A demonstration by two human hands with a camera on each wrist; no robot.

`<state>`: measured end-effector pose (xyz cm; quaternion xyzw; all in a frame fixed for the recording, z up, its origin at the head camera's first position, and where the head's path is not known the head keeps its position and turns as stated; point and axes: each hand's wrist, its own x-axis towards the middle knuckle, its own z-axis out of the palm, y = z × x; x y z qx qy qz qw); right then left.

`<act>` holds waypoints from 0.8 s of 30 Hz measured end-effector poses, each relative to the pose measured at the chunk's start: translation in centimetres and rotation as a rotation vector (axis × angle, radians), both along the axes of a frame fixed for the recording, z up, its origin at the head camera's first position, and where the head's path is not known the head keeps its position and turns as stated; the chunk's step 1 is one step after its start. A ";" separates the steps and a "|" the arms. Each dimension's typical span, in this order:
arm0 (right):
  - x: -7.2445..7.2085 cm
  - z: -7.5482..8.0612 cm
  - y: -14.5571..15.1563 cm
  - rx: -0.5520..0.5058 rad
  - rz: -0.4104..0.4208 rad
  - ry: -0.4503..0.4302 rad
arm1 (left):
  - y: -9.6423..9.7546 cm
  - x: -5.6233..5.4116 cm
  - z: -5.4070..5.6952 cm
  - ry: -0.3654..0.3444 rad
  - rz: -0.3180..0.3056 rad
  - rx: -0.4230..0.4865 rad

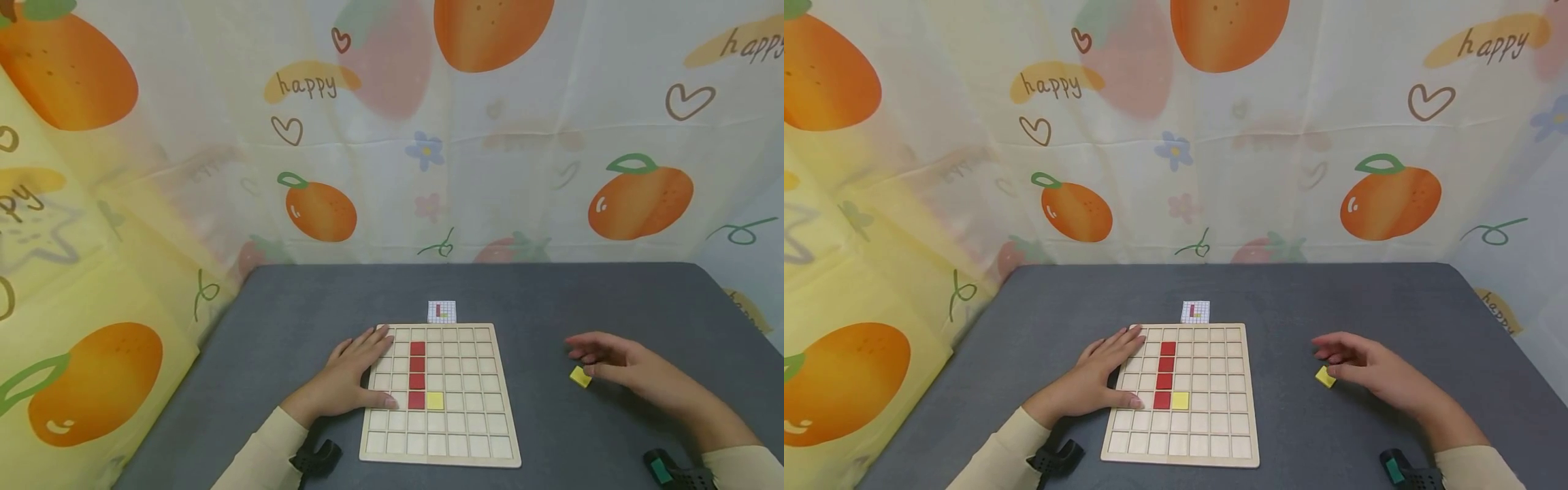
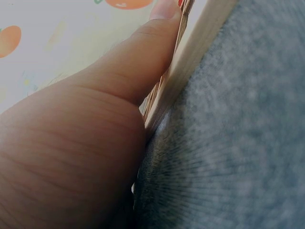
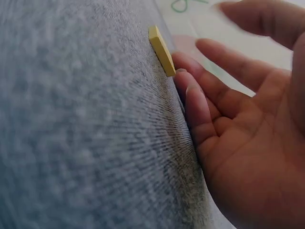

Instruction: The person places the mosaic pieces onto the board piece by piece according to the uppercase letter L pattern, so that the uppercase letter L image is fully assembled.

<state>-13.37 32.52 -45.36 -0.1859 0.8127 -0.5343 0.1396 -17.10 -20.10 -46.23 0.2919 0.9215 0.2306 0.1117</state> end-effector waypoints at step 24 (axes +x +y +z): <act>-0.2 -0.4 -0.1 0.179 0.030 0.113 | -0.1 -0.1 -0.1 0.002 -0.003 0.004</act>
